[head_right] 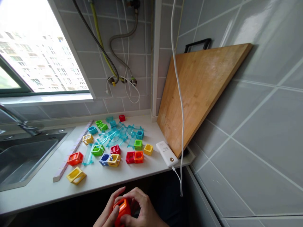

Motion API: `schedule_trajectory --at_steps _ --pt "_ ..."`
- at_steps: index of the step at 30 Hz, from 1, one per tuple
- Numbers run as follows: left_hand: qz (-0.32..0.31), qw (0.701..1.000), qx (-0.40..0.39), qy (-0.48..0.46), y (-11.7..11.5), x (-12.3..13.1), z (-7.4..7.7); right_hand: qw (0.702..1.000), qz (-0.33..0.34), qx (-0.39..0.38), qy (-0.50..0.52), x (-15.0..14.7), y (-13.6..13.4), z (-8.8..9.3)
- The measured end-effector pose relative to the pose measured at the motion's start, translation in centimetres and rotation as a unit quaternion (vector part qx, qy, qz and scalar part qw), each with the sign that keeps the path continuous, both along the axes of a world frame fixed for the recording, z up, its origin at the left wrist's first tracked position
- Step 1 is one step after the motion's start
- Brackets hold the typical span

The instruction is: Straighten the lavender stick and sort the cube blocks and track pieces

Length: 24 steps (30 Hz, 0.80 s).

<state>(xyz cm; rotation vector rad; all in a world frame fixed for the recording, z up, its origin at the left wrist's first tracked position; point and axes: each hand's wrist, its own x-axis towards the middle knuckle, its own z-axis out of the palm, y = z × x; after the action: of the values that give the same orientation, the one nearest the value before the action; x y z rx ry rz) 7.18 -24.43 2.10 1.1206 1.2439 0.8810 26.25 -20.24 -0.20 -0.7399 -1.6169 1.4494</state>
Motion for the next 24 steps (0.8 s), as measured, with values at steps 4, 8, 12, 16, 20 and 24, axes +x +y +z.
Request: schedule_trajectory --at_steps 4,8,12,16,20,24 --pt "-0.020 0.981 0.100 0.164 3.7 -0.3 3.1 0.997 -0.065 -0.052 0.007 1.2 0.5 -0.4" --pt "-0.051 0.888 0.307 0.338 9.6 0.6 4.6 0.988 -0.142 -0.064 -0.012 2.9 1.0 -0.3" --pt "-0.086 0.783 0.430 0.441 14.8 1.5 2.6 0.985 -0.162 -0.061 -0.024 3.9 1.2 -0.2" --pt "-0.125 0.737 0.443 0.494 16.7 1.8 0.6 0.984 -0.171 -0.039 -0.030 4.4 1.4 -0.4" --pt "-0.123 0.735 0.417 0.520 16.8 1.5 0.1 0.974 -0.218 0.004 -0.055 4.5 2.6 0.2" --pt "-0.126 0.729 0.399 0.542 16.7 1.3 0.4 0.933 -0.303 0.115 -0.154 4.4 5.4 0.8"
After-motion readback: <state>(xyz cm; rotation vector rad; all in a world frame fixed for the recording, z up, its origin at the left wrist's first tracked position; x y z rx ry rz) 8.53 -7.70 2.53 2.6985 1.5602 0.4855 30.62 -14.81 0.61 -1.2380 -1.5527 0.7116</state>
